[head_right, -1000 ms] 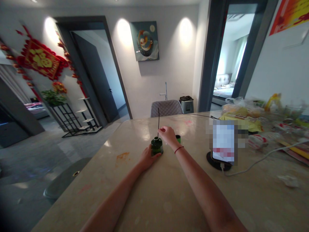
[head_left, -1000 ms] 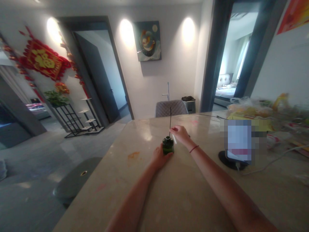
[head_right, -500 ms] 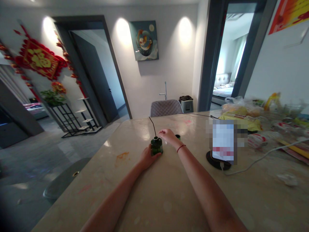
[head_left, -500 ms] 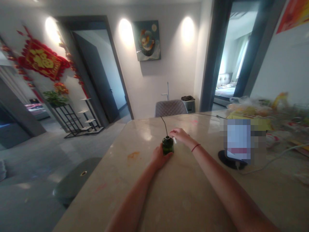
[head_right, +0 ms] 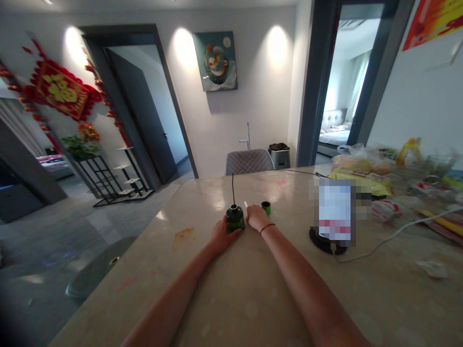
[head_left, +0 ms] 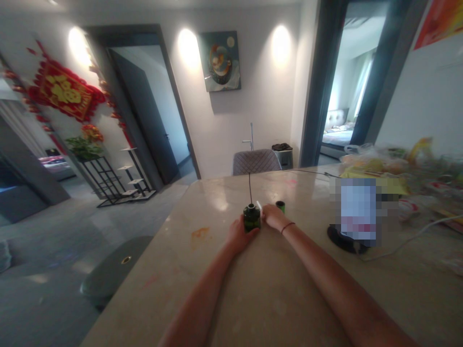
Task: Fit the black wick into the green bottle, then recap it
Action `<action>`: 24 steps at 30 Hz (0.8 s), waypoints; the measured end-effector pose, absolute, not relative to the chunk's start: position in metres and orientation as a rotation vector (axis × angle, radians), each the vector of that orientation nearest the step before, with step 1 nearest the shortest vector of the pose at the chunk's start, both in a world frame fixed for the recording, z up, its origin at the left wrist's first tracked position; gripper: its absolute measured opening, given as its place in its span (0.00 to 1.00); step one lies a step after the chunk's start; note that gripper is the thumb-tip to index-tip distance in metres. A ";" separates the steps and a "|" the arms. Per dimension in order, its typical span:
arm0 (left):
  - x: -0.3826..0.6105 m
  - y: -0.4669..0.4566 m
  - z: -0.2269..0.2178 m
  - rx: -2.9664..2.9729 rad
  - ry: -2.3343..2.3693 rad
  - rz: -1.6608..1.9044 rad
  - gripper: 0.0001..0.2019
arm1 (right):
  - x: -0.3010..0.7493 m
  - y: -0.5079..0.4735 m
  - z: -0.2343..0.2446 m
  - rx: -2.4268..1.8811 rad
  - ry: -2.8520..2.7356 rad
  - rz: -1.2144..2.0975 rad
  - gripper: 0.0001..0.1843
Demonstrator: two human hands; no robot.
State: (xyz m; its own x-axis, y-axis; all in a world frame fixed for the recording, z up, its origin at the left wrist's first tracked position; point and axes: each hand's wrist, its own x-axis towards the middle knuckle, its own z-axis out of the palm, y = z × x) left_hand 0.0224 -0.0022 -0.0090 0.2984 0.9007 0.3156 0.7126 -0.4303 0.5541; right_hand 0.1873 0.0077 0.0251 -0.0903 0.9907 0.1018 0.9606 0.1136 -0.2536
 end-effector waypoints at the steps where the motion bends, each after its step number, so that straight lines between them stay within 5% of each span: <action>1: 0.023 -0.002 -0.009 2.257 1.466 0.859 0.27 | 0.188 0.007 0.026 -1.939 -2.141 0.165 0.14; 10: 0.022 0.000 -0.011 2.256 1.473 0.839 0.28 | 0.204 0.007 0.054 -1.950 -1.904 0.163 0.15; 24: 0.023 -0.002 -0.011 2.306 1.491 0.814 0.29 | 0.194 -0.025 0.123 -1.094 -1.467 0.152 0.09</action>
